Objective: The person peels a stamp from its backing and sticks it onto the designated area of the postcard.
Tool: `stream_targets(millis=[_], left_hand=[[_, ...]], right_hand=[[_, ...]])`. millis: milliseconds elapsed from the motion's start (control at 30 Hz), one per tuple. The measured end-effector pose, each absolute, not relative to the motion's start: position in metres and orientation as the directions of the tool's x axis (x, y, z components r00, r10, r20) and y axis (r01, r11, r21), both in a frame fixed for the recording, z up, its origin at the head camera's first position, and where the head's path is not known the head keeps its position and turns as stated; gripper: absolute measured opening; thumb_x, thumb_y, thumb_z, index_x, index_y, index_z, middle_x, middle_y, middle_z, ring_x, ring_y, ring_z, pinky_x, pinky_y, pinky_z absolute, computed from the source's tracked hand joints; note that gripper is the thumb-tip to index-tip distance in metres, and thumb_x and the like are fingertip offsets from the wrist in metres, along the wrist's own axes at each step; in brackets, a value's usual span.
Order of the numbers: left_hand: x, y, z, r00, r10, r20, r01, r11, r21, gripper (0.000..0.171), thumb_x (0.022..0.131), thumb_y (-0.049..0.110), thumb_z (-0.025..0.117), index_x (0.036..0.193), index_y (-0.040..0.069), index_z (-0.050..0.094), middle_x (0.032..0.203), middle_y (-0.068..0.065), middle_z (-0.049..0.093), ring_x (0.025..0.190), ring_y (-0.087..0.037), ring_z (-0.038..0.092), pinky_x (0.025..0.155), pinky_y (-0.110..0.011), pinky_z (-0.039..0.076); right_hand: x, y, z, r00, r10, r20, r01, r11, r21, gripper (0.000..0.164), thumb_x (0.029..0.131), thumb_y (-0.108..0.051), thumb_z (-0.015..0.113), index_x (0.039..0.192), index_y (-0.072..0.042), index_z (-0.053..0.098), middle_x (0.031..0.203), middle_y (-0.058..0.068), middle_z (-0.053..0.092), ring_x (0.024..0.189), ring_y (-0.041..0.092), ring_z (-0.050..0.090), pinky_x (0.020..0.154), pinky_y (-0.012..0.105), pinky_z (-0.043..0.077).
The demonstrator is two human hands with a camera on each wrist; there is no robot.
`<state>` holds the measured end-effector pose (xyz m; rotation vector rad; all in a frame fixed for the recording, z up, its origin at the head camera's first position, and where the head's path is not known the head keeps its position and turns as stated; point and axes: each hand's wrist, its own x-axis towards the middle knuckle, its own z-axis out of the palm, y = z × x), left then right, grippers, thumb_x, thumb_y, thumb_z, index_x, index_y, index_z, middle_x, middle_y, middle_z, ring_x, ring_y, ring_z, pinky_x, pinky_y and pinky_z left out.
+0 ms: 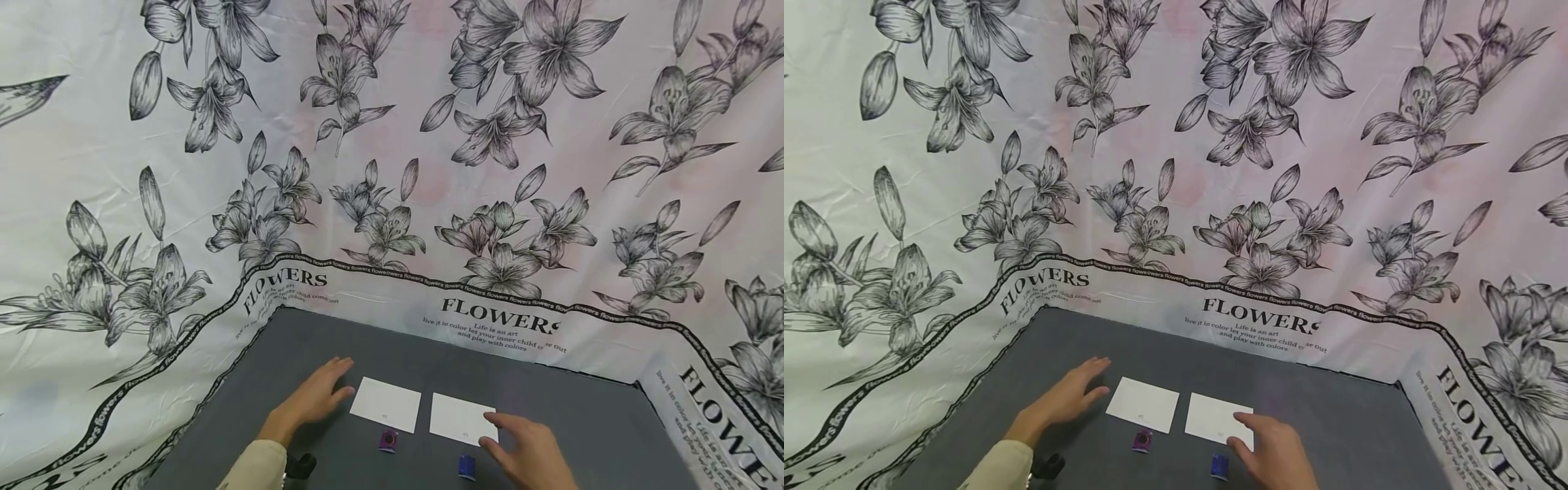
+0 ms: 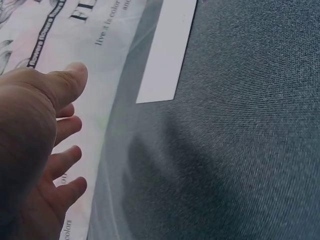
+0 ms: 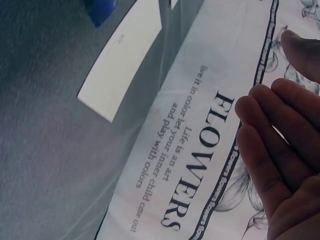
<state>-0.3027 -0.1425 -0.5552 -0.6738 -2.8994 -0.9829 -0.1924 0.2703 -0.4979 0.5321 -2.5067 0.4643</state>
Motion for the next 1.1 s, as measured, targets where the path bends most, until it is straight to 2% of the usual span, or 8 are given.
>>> stream_targets(millis=[200, 367, 500, 800, 1100], left_hand=[[-0.309, -0.137, -0.558, -0.901, 0.418, 0.117, 0.404, 0.708, 0.579, 0.06, 0.109, 0.023, 0.069, 0.16, -0.002, 0.05, 0.168, -0.021, 0.049, 0.161, -0.048, 0.036, 0.126, -0.069, 0.031], [-0.312, -0.134, -0.56, -0.896, 0.436, 0.087, 0.401, 0.709, 0.58, 0.06, 0.109, 0.024, 0.069, 0.16, -0.001, 0.051, 0.169, -0.021, 0.048, 0.161, -0.049, 0.034, 0.128, -0.07, 0.027], [-0.314, -0.132, -0.564, -0.89, 0.448, 0.081, 0.409, 0.711, 0.572, 0.06, 0.108, 0.024, 0.07, 0.159, -0.002, 0.051, 0.169, -0.022, 0.048, 0.161, -0.051, 0.033, 0.127, -0.07, 0.027], [-0.32, -0.129, -0.567, -0.893, 0.448, 0.037, 0.386, 0.723, 0.573, 0.058, 0.108, 0.023, 0.07, 0.158, 0.001, 0.053, 0.169, -0.02, 0.047, 0.162, -0.05, 0.031, 0.125, -0.071, 0.03], [-0.326, -0.122, -0.571, -0.882, 0.47, 0.031, 0.401, 0.715, 0.573, 0.056, 0.109, 0.021, 0.068, 0.158, 0.0, 0.053, 0.17, -0.021, 0.046, 0.162, -0.051, 0.03, 0.126, -0.073, 0.027]], right_hand=[[-0.198, 0.259, -0.499, -0.806, -0.307, 0.506, -0.471, 0.851, -0.233, 0.037, 0.075, -0.025, 0.1, 0.107, -0.014, 0.085, 0.1, -0.004, 0.085, 0.087, 0.018, 0.081, 0.075, 0.037, 0.064], [-0.205, 0.249, -0.497, -0.865, -0.32, 0.387, -0.438, 0.858, -0.27, 0.036, 0.08, -0.027, 0.097, 0.111, -0.013, 0.085, 0.107, -0.002, 0.085, 0.095, 0.021, 0.081, 0.081, 0.039, 0.064], [-0.21, 0.243, -0.496, -0.889, -0.34, 0.308, -0.429, 0.853, -0.298, 0.037, 0.082, -0.026, 0.096, 0.114, -0.011, 0.084, 0.11, 0.0, 0.084, 0.101, 0.022, 0.081, 0.086, 0.04, 0.064], [-0.218, 0.227, -0.498, -0.858, -0.425, 0.29, -0.502, 0.815, -0.291, 0.032, 0.086, -0.02, 0.092, 0.113, -0.007, 0.083, 0.109, 0.004, 0.084, 0.102, 0.025, 0.08, 0.088, 0.043, 0.063], [-0.224, 0.21, -0.508, -0.826, -0.461, 0.325, -0.552, 0.781, -0.293, 0.024, 0.084, -0.012, 0.092, 0.106, -0.008, 0.084, 0.102, 0.004, 0.083, 0.086, 0.018, 0.078, 0.077, 0.035, 0.063]])
